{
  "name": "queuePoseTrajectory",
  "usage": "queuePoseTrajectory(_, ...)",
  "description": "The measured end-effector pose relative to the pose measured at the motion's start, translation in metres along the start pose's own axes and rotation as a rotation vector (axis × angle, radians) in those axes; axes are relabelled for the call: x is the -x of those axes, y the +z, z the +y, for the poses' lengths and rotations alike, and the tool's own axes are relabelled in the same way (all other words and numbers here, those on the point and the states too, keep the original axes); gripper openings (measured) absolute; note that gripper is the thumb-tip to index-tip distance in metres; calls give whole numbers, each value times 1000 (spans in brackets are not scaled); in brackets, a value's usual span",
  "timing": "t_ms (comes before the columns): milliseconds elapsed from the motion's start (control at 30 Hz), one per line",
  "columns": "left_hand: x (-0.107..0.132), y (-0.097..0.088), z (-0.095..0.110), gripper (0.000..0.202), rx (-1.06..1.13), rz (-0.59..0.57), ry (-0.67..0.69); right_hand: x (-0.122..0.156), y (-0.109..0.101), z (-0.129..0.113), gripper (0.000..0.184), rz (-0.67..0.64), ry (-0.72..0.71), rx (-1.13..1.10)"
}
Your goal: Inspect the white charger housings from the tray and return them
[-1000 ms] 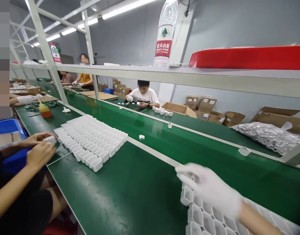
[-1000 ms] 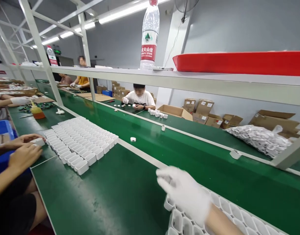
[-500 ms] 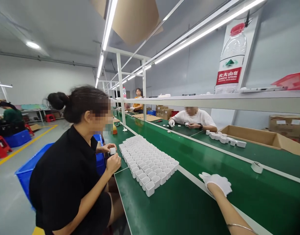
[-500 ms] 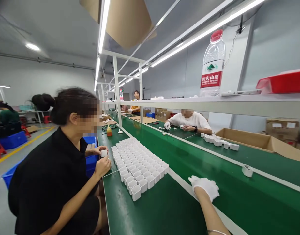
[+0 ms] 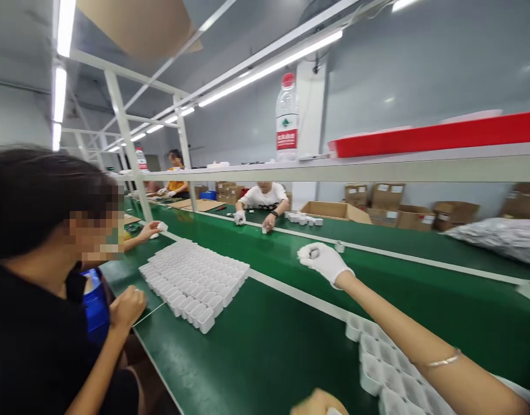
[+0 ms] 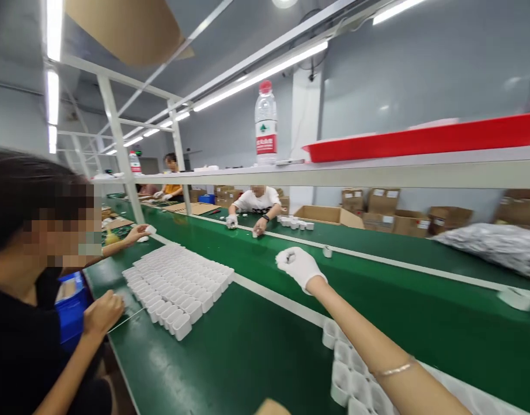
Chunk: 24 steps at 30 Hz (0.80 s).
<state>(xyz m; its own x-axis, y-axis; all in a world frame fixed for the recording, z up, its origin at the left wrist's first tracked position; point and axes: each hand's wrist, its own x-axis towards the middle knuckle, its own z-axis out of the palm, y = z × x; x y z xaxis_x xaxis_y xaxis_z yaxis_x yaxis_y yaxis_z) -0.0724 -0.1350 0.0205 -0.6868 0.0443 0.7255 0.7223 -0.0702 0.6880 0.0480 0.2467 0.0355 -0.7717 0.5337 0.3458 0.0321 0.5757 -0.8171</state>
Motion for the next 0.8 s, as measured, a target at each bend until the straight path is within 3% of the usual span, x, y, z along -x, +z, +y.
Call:
queuePoseTrajectory(67,33,55,35,42,-14,-88,201,32,-24,-22,17,-11,-30,-33)
queuePoseTrajectory(167,83,137,80,13,65,-295,279,92,-52,-48,34,19,-26,-29)
queuePoseTrajectory(267,107,183,95,4,81,-378,382,153,-64,-63,38,49,4,-60)
queuePoseTrajectory(333,111,193,89,7,69,-352,437,186,-64,-63,39,69,82,-64)
queuePoseTrajectory(467,120,191,69,12,37,-393,528,224,-54,-47,44,139,175,-1)
queuePoseTrajectory(667,134,193,66,23,-49,-463,576,235,-45,-38,29,80,-76,-26)
queuePoseTrajectory(800,135,193,69,28,-71,-515,617,235,-42,-39,27,93,-81,119)
